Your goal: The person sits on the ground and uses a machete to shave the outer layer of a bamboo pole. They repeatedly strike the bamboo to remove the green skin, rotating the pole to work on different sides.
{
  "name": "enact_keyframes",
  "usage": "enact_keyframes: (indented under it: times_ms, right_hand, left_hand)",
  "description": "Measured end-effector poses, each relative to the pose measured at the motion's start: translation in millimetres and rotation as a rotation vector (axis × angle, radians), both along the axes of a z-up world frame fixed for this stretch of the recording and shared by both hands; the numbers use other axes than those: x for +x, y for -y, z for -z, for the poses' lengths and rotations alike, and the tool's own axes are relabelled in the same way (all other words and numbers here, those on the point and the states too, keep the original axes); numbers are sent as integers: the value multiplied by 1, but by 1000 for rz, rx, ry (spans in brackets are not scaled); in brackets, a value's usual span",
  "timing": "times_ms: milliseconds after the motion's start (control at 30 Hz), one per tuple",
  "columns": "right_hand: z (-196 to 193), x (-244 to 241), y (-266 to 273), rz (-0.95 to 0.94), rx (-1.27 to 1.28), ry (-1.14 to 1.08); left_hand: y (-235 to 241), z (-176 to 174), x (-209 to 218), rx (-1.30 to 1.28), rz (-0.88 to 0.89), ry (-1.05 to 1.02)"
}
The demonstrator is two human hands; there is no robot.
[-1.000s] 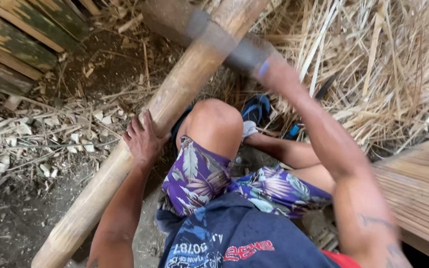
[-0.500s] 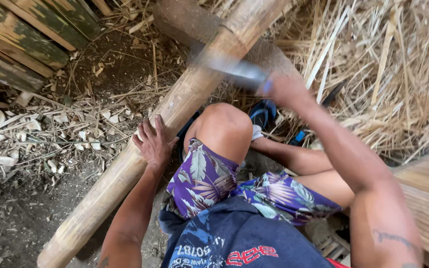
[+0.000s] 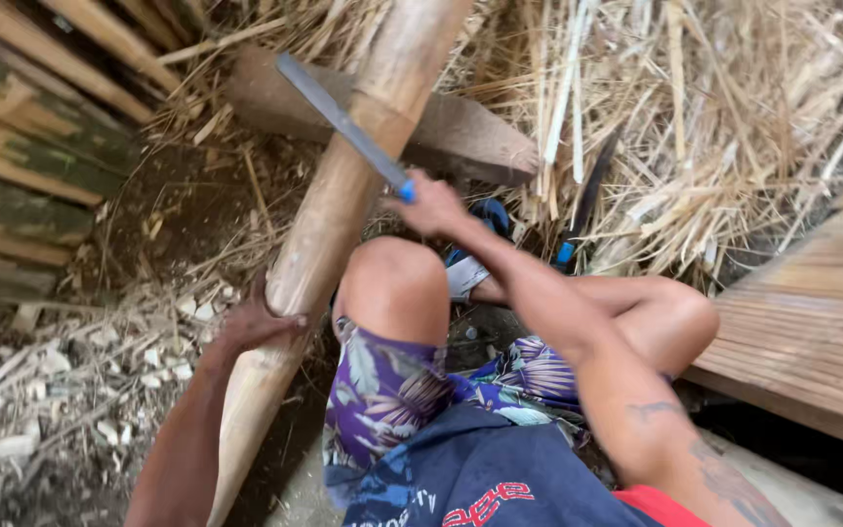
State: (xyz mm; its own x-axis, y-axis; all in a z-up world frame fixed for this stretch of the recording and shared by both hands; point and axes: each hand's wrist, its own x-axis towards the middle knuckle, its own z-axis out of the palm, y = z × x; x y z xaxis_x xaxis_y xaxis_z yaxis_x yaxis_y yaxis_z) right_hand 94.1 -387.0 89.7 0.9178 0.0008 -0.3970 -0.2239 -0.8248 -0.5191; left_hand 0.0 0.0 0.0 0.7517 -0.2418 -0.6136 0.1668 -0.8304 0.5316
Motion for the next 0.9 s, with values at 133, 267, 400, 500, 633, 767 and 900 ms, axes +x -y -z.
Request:
enact_keyframes:
  times_ms: [133, 267, 400, 500, 633, 767, 900]
  right_hand:
    - [43, -7, -68, 296, 322, 83]
    - [57, 2, -77, 324, 408, 169]
    - [49, 40, -62, 204, 279, 179]
    - [24, 45, -32, 15, 18, 102]
    - [-23, 22, 25, -324, -222, 318]
    - [-59, 7, 50, -358, -424, 334]
    - [-79, 0, 36, -262, -444, 80]
  left_hand:
    - [-17, 36, 14, -226, -105, -227]
    - [-10, 3, 24, 90, -88, -189]
    - [1, -62, 25, 308, -132, -28]
    - [14, -78, 13, 338, -129, 70]
    - [28, -61, 2, 359, -50, 167]
    - [27, -49, 6, 311, -82, 202]
    - [21, -48, 11, 276, -83, 63]
